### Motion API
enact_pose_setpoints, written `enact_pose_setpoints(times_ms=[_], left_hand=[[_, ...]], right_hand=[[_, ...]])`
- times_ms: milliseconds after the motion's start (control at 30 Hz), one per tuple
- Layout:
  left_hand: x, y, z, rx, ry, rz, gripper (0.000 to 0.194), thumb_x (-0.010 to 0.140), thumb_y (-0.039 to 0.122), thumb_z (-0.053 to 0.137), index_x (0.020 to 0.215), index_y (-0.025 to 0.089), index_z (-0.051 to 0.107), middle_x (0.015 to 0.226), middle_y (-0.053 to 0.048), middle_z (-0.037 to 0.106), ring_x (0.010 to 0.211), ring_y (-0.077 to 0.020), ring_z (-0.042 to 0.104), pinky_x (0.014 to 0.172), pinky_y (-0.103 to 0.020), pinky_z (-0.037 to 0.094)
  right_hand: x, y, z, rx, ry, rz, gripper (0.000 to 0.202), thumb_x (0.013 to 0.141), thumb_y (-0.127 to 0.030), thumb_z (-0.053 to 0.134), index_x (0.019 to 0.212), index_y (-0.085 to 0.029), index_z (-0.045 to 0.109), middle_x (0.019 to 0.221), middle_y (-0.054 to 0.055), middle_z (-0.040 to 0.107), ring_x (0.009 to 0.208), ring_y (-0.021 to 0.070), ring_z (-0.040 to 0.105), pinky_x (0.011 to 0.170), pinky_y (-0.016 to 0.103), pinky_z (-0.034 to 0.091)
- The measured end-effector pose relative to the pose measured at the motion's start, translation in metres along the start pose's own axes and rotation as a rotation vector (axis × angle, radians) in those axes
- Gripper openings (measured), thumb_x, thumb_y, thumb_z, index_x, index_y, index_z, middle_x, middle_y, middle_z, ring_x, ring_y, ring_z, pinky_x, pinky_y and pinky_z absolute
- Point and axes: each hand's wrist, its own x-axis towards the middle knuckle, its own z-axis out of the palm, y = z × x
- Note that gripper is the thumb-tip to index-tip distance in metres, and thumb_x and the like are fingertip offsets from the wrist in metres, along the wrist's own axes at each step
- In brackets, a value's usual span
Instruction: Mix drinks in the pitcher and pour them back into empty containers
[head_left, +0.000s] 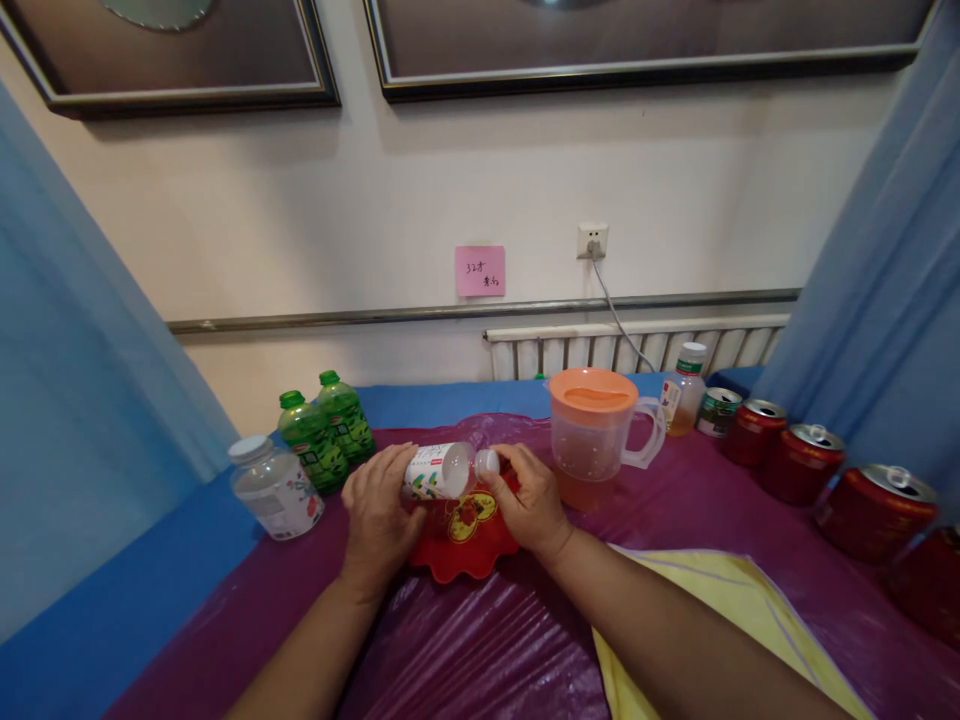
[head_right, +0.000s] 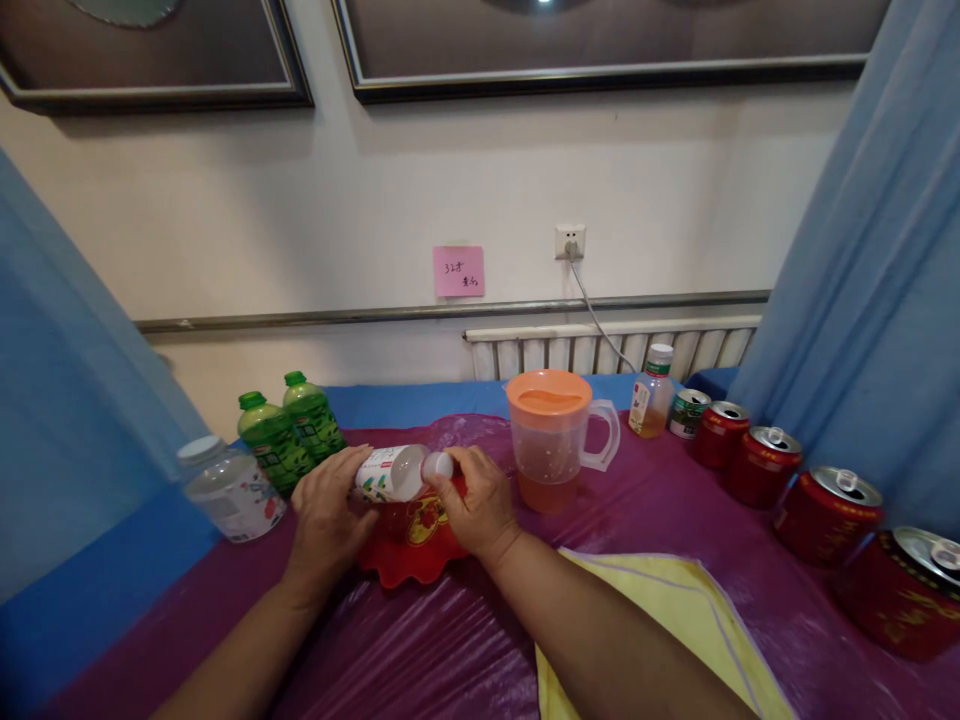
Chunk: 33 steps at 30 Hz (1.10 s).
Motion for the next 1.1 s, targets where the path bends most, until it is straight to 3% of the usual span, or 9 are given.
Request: enact_pose_setpoints(times_ms=[767, 900, 1100], left_hand=[[0.002, 0.0, 0.0, 0.009, -0.02, -0.017, 0.055, 0.072, 0.027, 0.061, 0.126, 0.019, 0.059, 0.124, -0.013, 0.067, 0.114, -0.0346, 0.059, 0.1, -0.049, 0.037], [0.002, -0.001, 0.002, 0.01, -0.037, -0.033, 0.053, 0.071, 0.028, 0.062, 0.124, 0.02, 0.06, 0.123, -0.013, 0.068, 0.114, -0.0347, 0.059, 0.101, -0.048, 0.036], [0.001, -0.006, 0.005, 0.0, -0.064, -0.05, 0.057, 0.071, 0.029, 0.062, 0.127, 0.02, 0.059, 0.124, -0.012, 0.068, 0.114, -0.0343, 0.06, 0.101, -0.048, 0.036]], right_hand=[[0.003, 0.001, -0.003, -0.099, -0.034, -0.1, 0.027, 0.103, -0.039, 0.043, 0.108, -0.017, 0.058, 0.095, 0.01, 0.065, 0.087, 0.0239, 0.06, 0.08, 0.037, 0.049], [0.005, 0.001, -0.006, -0.122, -0.086, -0.117, 0.026, 0.102, -0.038, 0.045, 0.109, -0.017, 0.059, 0.097, 0.011, 0.066, 0.089, 0.0246, 0.06, 0.081, 0.038, 0.049], [0.004, 0.0, -0.011, -0.161, -0.124, -0.215, 0.036, 0.097, -0.025, 0.049, 0.131, -0.015, 0.055, 0.123, 0.015, 0.065, 0.116, 0.0269, 0.058, 0.098, 0.044, 0.048]])
